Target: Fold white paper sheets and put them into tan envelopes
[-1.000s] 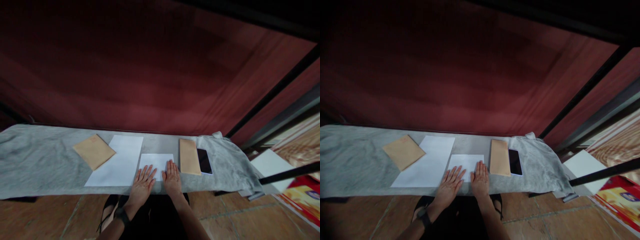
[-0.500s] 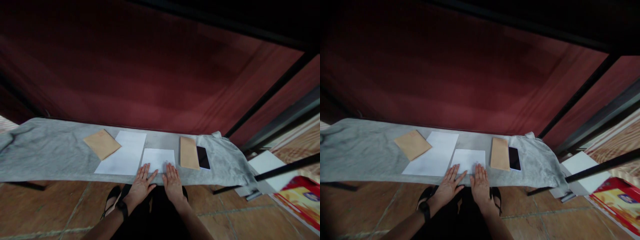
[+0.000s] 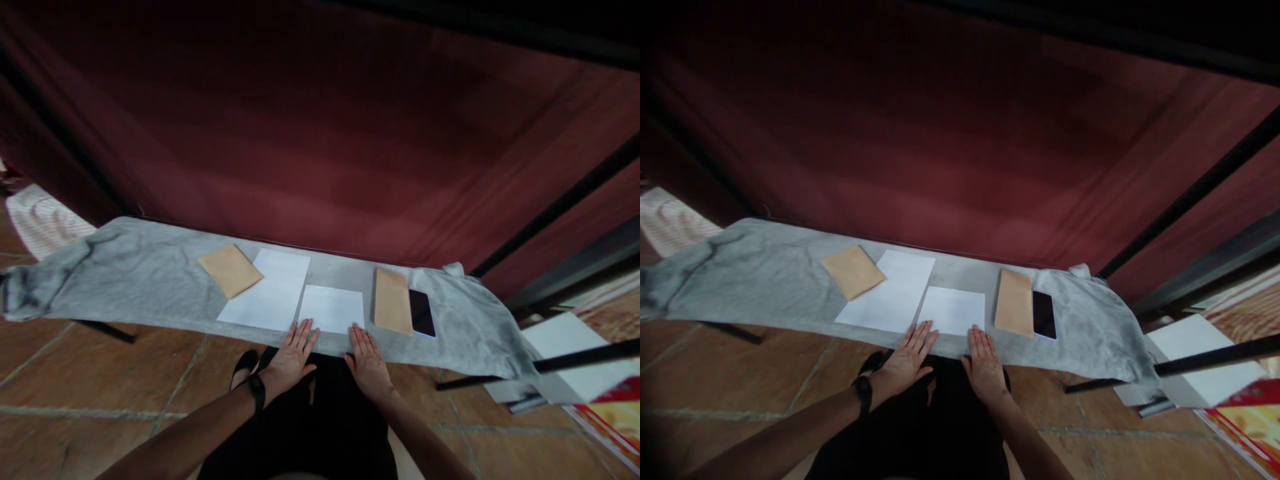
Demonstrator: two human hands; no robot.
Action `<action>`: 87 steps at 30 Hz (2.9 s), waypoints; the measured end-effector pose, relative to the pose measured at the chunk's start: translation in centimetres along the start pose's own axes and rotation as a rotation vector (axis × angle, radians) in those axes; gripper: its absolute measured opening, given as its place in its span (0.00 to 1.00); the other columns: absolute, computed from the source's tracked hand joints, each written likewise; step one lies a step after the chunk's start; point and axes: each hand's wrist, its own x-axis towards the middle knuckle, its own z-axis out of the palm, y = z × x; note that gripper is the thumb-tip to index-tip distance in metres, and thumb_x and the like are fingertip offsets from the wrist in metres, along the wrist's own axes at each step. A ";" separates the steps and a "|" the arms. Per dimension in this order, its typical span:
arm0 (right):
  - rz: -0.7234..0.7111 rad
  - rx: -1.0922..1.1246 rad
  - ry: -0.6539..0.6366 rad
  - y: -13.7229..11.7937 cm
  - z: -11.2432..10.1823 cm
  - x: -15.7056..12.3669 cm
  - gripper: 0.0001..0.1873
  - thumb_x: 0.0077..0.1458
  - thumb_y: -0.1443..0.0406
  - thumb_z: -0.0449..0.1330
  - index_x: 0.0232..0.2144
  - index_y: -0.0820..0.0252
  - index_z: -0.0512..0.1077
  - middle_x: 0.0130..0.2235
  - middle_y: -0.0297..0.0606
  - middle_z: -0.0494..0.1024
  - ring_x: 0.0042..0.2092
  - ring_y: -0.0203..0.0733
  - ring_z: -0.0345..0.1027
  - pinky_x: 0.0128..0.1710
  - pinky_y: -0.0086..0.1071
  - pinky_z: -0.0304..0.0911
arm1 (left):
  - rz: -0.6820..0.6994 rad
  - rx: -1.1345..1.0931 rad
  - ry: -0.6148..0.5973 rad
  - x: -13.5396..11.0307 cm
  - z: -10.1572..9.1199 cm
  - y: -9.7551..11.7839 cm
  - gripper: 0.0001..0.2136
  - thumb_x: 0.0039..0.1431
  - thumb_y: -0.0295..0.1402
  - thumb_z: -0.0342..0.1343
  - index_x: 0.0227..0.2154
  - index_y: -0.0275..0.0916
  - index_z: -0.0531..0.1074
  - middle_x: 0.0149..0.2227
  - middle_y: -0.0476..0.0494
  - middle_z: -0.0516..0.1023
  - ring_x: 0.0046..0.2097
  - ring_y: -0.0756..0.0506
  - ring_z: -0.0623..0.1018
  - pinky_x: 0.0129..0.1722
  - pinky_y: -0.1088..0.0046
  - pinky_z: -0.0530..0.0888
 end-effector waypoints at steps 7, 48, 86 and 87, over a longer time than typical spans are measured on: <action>-0.078 0.021 -0.042 1.6 -0.9 -0.4 0.33 0.68 0.59 0.49 0.70 0.66 0.48 0.69 0.50 0.58 0.68 0.50 0.54 0.67 0.45 0.50 | 0.002 -0.010 -0.003 0.4 -0.3 0.1 0.36 0.61 0.44 0.57 0.66 0.30 0.56 0.69 0.22 0.53 0.71 0.30 0.53 0.69 0.47 0.50; 0.241 0.118 0.092 -3.0 2.3 6.6 0.27 0.69 0.58 0.49 0.66 0.58 0.60 0.69 0.49 0.58 0.68 0.54 0.55 0.65 0.52 0.51 | -0.143 -0.223 0.132 11.1 2.0 -2.3 0.25 0.71 0.38 0.37 0.67 0.36 0.57 0.69 0.38 0.59 0.70 0.42 0.58 0.68 0.55 0.54; 0.699 1.242 0.422 2.6 -0.7 5.7 0.35 0.63 0.52 0.54 0.68 0.56 0.54 0.65 0.48 0.66 0.62 0.51 0.66 0.55 0.48 0.68 | 0.006 -1.166 0.251 15.3 -11.5 -7.4 0.11 0.59 0.43 0.56 0.33 0.39 0.70 0.41 0.43 0.79 0.46 0.44 0.78 0.50 0.66 0.72; 0.666 1.218 0.410 2.7 -0.8 6.0 0.36 0.63 0.52 0.53 0.69 0.55 0.52 0.66 0.48 0.64 0.62 0.50 0.65 0.55 0.48 0.69 | 0.019 -1.169 0.262 14.4 -11.0 -7.2 0.10 0.60 0.41 0.56 0.32 0.40 0.70 0.42 0.42 0.80 0.48 0.43 0.78 0.54 0.64 0.70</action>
